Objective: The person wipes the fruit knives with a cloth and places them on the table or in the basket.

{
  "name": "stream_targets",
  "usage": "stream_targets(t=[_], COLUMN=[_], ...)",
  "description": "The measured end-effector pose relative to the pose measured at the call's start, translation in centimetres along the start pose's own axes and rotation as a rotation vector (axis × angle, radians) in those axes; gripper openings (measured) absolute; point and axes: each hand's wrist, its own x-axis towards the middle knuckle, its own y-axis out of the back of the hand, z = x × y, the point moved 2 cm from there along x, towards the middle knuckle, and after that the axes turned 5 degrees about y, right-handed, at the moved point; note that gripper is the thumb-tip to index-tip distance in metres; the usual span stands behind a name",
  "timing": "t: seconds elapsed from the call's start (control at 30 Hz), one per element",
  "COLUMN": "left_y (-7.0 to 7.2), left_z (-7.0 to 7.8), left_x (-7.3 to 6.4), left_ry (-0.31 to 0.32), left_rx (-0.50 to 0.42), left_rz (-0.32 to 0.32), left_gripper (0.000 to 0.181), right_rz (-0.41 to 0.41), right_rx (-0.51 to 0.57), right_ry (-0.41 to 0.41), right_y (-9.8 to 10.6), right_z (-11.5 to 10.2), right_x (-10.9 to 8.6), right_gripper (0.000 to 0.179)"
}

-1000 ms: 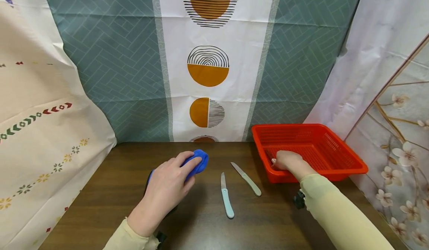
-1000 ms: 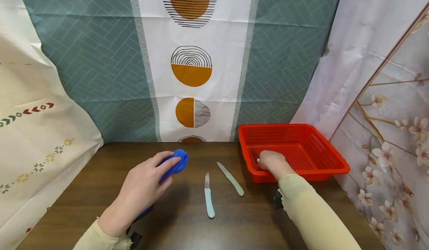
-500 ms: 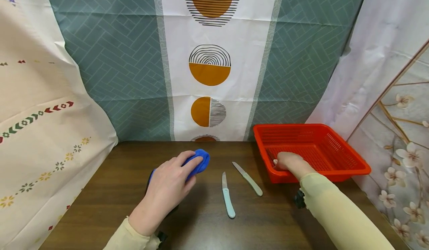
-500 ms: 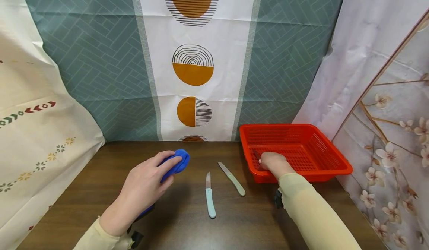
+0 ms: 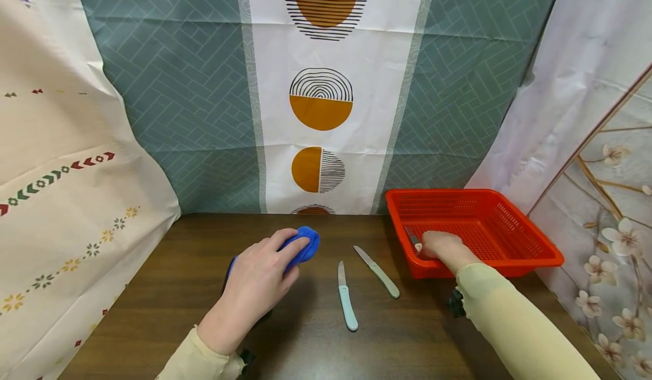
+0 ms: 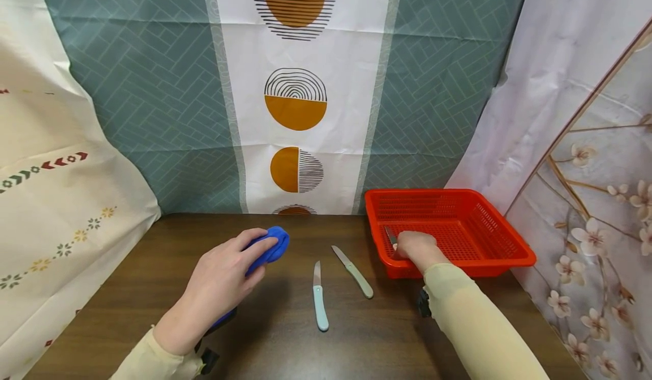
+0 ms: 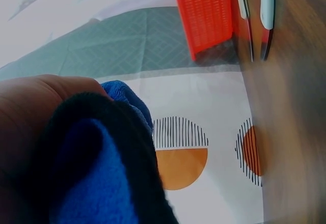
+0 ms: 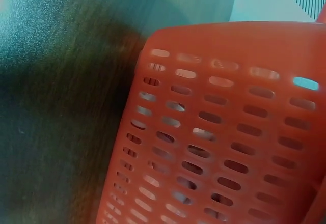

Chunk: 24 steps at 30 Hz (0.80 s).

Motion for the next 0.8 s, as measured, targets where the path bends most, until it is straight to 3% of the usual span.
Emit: stream_targets(t=[0.17,0.43,0.8], left_y=[0.0,0.2,0.4], left_z=[0.0,-0.2,-0.3], left_x=[0.0,0.3,0.1], left_ry=[-0.001,-0.008,-0.011], left_rx=[-0.001,-0.003,-0.006], left_rz=[-0.007,-0.017,0.005], left_gripper=[0.048,0.046,0.045], right_rz=[0.053,0.235,0.47], right_rx=[-0.038,-0.085,-0.139], right_ry=[-0.012,-0.012,0.096], right_y=[0.7,2.8,4.2], right_z=[0.2,0.4,-2.6], right_x=[-0.8,-2.5,-5.8], right_gripper=[0.025,0.03,0.035])
